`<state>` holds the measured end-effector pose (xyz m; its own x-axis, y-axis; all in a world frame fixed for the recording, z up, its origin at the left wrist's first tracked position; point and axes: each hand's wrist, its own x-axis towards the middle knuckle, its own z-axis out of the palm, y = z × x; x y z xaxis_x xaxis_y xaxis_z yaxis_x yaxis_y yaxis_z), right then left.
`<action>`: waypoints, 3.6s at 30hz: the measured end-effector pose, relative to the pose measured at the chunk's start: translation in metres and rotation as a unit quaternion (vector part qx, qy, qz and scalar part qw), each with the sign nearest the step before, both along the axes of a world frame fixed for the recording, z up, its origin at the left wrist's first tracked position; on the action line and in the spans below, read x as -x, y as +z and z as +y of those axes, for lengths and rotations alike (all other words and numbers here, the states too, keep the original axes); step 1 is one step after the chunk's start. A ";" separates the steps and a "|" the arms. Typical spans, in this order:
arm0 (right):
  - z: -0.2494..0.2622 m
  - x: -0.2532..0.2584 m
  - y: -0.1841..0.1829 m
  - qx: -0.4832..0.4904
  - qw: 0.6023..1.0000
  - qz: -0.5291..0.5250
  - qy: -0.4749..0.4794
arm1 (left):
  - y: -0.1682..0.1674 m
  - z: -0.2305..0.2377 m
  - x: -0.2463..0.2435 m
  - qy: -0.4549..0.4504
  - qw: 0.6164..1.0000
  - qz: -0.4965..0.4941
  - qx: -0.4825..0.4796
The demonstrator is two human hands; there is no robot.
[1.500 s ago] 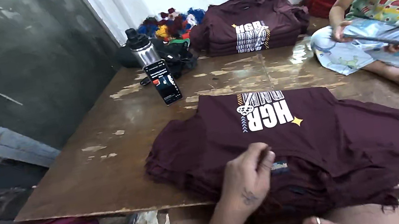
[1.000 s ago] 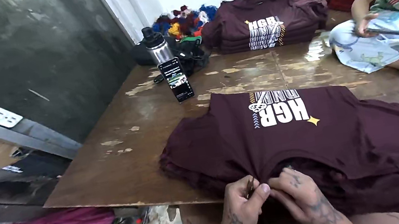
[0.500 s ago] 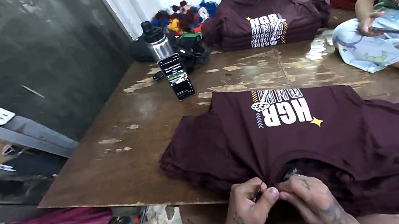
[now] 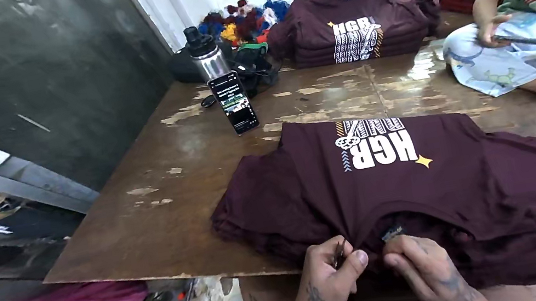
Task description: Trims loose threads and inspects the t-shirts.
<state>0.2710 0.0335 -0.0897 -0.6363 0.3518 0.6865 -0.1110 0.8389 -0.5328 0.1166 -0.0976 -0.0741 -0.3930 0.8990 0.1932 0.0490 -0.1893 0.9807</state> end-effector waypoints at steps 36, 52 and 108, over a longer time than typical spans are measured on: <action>0.003 -0.005 0.012 0.066 0.992 -0.088 0.054 | 0.000 0.001 0.002 -0.026 0.999 0.034 0.021; 0.006 -0.022 0.009 0.026 0.996 -0.077 0.042 | 0.001 0.002 0.002 -0.031 0.998 0.051 0.036; 0.017 0.011 0.026 0.087 0.980 -0.088 0.154 | 0.017 -0.007 0.045 0.243 0.933 0.259 -0.049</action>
<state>0.2600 0.0500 -0.0641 -0.8338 0.2257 0.5037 -0.2391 0.6748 -0.6982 0.0712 -0.1043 -0.0570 -0.5802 0.6076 0.5424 0.6160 -0.1085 0.7803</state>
